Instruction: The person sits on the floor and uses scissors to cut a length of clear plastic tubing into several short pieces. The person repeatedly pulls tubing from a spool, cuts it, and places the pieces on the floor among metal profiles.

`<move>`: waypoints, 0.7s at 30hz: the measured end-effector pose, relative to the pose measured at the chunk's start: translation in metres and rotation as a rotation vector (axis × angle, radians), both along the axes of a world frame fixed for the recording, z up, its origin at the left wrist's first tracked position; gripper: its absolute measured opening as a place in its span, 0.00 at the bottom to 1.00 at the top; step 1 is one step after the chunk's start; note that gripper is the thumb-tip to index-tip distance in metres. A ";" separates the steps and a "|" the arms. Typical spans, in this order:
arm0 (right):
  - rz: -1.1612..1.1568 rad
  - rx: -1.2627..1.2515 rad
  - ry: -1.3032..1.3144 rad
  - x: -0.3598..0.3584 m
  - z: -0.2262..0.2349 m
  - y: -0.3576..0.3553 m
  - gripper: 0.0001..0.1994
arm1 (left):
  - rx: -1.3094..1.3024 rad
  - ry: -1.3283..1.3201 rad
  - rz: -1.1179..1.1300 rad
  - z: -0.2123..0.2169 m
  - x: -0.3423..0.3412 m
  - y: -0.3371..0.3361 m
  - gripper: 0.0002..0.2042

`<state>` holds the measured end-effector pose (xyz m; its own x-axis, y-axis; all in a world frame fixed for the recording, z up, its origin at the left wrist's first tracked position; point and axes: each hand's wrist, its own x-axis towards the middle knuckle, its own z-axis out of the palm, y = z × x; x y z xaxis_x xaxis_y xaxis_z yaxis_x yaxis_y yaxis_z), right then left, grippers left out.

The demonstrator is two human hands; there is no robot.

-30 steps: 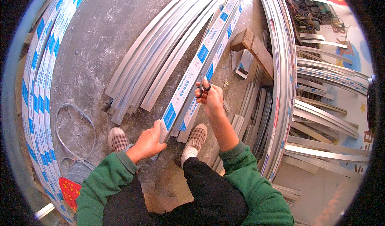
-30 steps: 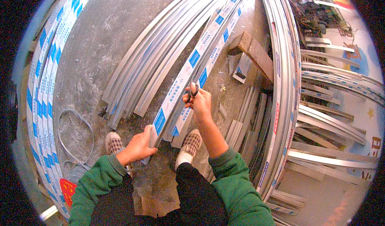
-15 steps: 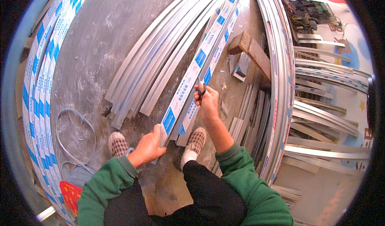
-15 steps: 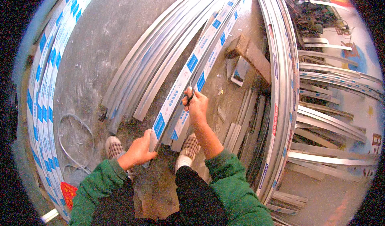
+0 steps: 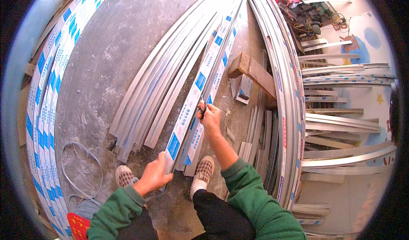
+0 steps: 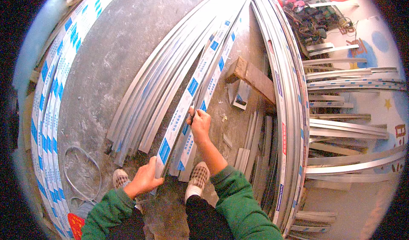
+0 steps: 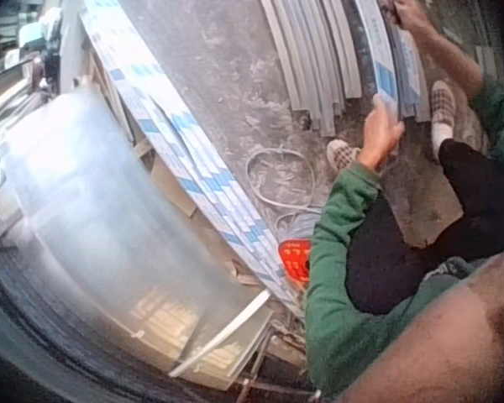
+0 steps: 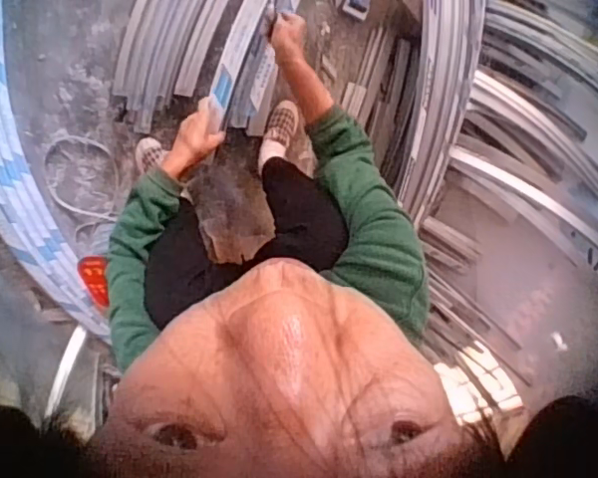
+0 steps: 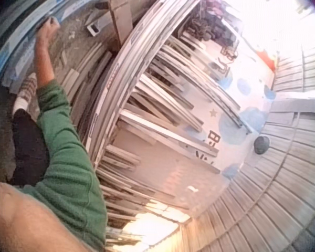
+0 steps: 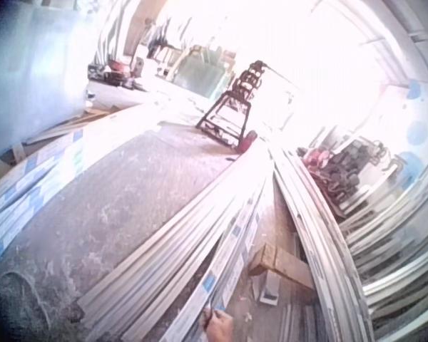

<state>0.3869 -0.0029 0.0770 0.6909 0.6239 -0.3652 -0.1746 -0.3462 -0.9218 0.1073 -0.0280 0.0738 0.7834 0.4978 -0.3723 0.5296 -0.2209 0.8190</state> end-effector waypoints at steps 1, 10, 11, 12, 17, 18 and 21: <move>-0.025 -0.010 0.014 0.002 0.001 0.002 0.16 | 0.008 -0.002 -0.002 -0.001 0.001 0.001 0.38; -0.038 0.010 -0.028 0.020 -0.001 0.025 0.16 | 0.002 0.044 -0.010 0.001 0.002 0.007 0.37; -0.033 -0.010 -0.034 0.024 -0.002 0.028 0.16 | 0.018 0.052 -0.011 0.003 0.002 0.008 0.37; -0.030 -0.046 -0.026 0.029 -0.003 0.030 0.16 | -0.008 0.052 -0.010 0.005 0.003 0.009 0.37; -0.019 0.009 -0.057 0.049 -0.005 0.051 0.15 | -0.029 0.088 0.003 0.016 0.000 0.019 0.39; -0.026 0.030 -0.075 0.053 -0.005 0.057 0.15 | -0.026 0.047 -0.004 0.018 0.000 0.022 0.36; -0.004 0.019 -0.134 0.063 -0.005 0.068 0.15 | -0.005 0.002 -0.003 0.025 -0.002 0.026 0.29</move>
